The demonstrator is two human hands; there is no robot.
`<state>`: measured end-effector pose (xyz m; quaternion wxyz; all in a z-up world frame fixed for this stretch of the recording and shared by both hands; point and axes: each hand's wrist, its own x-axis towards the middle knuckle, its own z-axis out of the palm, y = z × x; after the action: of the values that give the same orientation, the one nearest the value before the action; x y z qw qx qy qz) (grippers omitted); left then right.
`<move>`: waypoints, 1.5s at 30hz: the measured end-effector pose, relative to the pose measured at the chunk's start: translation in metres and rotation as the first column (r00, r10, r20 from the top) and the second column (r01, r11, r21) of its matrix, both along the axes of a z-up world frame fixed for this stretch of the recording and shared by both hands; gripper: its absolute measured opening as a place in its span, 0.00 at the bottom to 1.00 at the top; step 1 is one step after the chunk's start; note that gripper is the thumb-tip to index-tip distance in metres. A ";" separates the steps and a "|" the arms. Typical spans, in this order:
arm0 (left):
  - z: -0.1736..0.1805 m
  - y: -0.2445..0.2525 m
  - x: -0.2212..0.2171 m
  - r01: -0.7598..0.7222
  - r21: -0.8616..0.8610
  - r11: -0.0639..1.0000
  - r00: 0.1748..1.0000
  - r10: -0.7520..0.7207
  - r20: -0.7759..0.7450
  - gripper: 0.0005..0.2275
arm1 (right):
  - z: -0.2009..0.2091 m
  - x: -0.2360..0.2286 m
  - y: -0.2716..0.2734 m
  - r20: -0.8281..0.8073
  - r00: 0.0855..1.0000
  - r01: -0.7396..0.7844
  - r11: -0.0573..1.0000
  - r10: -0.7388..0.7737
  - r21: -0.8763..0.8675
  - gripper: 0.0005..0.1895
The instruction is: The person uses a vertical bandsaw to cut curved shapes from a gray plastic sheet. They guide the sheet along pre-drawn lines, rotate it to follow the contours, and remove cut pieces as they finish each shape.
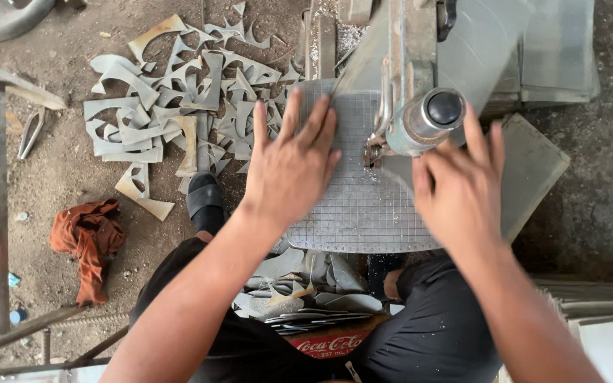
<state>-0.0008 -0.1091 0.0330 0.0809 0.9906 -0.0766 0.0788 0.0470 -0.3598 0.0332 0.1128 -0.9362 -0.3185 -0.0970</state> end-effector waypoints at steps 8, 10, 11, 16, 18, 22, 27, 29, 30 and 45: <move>0.013 -0.032 -0.096 -0.032 -0.102 0.994 0.999 0.036 0.041 0.19 | 0.025 -0.106 0.005 -0.100 0.993 -0.032 0.963 0.061 0.266 0.10; 0.019 -0.045 -0.110 0.012 -0.158 0.987 1.000 -0.007 0.030 0.17 | 0.028 -0.099 0.019 -0.166 0.975 -0.078 0.927 0.147 0.367 0.09; 0.023 -0.050 -0.118 0.065 -0.203 0.977 0.998 -0.064 0.013 0.15 | 0.027 -0.093 0.027 -0.227 0.951 -0.100 0.903 0.211 0.417 0.11; 0.028 -0.032 -0.123 0.122 -0.503 0.856 0.986 -0.163 -0.038 0.11 | 0.015 -0.077 0.023 -0.228 0.936 -0.185 0.925 0.269 0.333 0.13; 0.031 -0.007 -0.111 0.030 -0.528 0.849 0.985 -0.114 -0.127 0.09 | 0.013 -0.073 0.009 -0.235 0.938 -0.172 0.929 0.256 0.327 0.13; 0.033 0.025 -0.059 0.164 -0.261 0.951 0.986 -0.163 0.027 0.24 | 0.015 -0.060 -0.013 -0.269 0.936 -0.144 0.945 0.226 0.292 0.11; 0.027 0.006 -0.029 0.225 -0.013 0.974 0.973 -0.226 -0.041 0.38 | 0.021 -0.044 -0.025 -0.360 0.906 -0.094 0.937 0.221 0.337 0.17; 0.026 -0.004 -0.034 0.146 -0.053 0.988 0.981 -0.152 -0.117 0.38 | 0.023 -0.040 -0.028 -0.315 0.917 -0.149 0.942 0.245 0.300 0.17; 0.025 -0.006 -0.038 0.104 -0.072 0.992 0.980 -0.115 -0.160 0.38 | 0.023 -0.039 -0.029 -0.296 0.920 -0.175 0.944 0.259 0.280 0.17; -0.003 -0.007 -0.010 0.104 -0.027 0.994 0.983 -0.107 -0.148 0.45 | 0.006 -0.020 -0.020 -0.314 0.923 -0.114 0.936 0.224 0.332 0.12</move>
<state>-0.0109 -0.1157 0.0305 0.1000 0.9875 -0.1218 0.0008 0.0265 -0.3798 0.0393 0.3192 -0.8781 -0.3552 0.0312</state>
